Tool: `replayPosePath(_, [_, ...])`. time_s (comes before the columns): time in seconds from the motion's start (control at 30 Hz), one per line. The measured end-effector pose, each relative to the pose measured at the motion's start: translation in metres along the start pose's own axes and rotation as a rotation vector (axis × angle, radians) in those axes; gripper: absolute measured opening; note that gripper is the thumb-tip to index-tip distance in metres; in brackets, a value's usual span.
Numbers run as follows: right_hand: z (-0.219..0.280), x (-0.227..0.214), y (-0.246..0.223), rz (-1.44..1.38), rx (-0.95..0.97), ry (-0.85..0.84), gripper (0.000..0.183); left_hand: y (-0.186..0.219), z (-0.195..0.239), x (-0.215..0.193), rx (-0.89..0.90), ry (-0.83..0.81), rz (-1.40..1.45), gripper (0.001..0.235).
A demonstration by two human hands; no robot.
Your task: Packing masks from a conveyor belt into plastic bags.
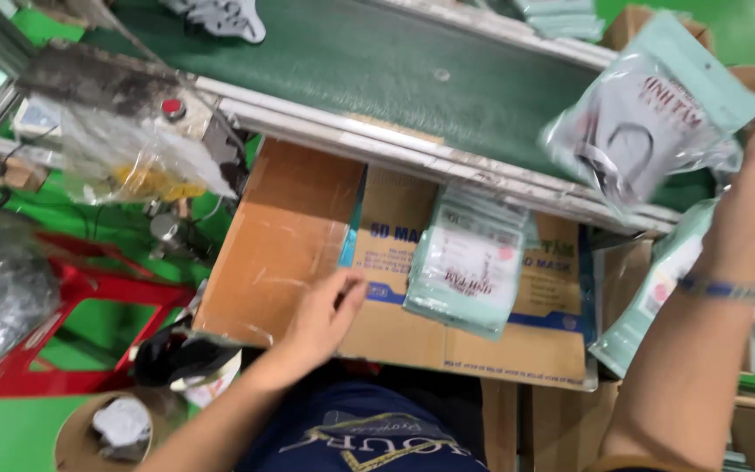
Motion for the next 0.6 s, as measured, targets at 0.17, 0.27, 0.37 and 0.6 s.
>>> replayPosePath(0.17, [0.108,0.037,0.099,0.734,-0.037,-0.465,0.032,-0.048,0.008,0.045,-0.011,-0.175,-0.204,0.054])
replayPosePath(0.27, [0.152,0.061,0.16,0.523,0.162,-0.486,0.053,-0.046,-0.004,0.075,0.167,-0.311,-0.36,0.081])
replayPosePath(0.37, [0.173,0.068,0.195,0.503,0.074,-0.506,0.053,-0.041,-0.028,0.1,0.28,-0.396,-0.484,0.09])
replayPosePath(0.6, [0.244,0.059,0.105,0.468,-0.102,-0.616,0.047,-0.078,-0.049,0.13,0.186,-0.314,-0.545,0.078])
Point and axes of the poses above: each hand's wrist, its own z-axis away from the middle knuckle, its own x-axis out of the palm, y = z × x, the point moved 4 cm from there along -z, towards the middle knuckle
